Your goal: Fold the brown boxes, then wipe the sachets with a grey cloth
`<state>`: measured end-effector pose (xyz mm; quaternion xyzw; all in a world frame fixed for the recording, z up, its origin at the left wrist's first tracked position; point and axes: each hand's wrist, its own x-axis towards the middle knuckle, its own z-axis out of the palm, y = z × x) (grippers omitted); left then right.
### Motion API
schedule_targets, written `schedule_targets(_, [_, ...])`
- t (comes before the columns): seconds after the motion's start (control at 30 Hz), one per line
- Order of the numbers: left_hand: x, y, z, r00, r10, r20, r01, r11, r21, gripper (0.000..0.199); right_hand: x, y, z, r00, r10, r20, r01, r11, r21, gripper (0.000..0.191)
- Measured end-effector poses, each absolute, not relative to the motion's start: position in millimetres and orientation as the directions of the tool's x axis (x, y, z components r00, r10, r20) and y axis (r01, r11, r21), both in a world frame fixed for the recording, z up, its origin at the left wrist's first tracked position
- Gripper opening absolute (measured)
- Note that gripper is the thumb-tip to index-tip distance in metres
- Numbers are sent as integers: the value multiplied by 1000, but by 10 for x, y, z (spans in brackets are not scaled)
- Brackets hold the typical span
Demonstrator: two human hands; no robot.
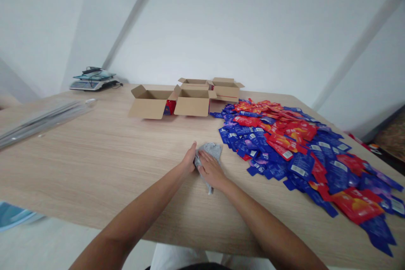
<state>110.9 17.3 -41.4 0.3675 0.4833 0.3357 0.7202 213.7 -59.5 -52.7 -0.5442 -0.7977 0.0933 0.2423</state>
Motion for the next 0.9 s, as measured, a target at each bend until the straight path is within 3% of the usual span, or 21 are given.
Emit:
schedule_targets(0.1, [1072, 159, -380, 357, 780, -513, -111, 581, 806, 25, 2147, -671, -498, -395, 865, 309, 754, 497, -430, 57])
schedule_targets(0.23, [1082, 97, -374, 342, 819, -460, -91, 516, 851, 4, 2316, -785, -420, -449, 825, 345, 626, 565, -537, 56])
schedule_targets(0.37, [1106, 90, -390, 314, 879, -359, -54, 394, 918, 21, 2552, -946, -362, -457, 832, 315, 507, 535, -676, 58])
schedule_targets(0.47, [939, 203, -347, 262, 914, -310, 36, 312, 949, 29, 2765, -1081, -350, -379, 877, 296, 517, 466, -718, 58])
schedule_targets(0.6, [452, 443, -216, 113, 968, -226, 209, 199, 957, 34, 3105, -1239, -266, -303, 908, 288, 631, 418, -654, 51])
schedule_targets(0.7, [166, 521, -207, -5, 996, -89, 371, 84, 925, 49, 3336, -1201, -142, -235, 904, 356, 734, 406, -544, 39])
schedule_targets(0.73, [121, 516, -240, -21, 1000, -11, 503, 20, 864, 54, 3397, -1142, -111, -185, 903, 388, 785, 373, -494, 37])
schedule_targets(0.8, [87, 483, -348, 60, 990, 126, 791, -124, 599, 59, 3486, -973, -96, -75, 904, 421, 895, 247, -371, 41])
schedule_targets(0.87, [77, 457, -467, 213, 963, 163, 929, -251, 272, 59, 3535, -787, -153, 3, 919, 395, 966, 99, -237, 49])
schedule_targets(0.9, [61, 458, -513, 264, 952, 154, 940, -289, 179, 56, 3547, -706, -200, 23, 929, 369, 983, 46, -176, 52])
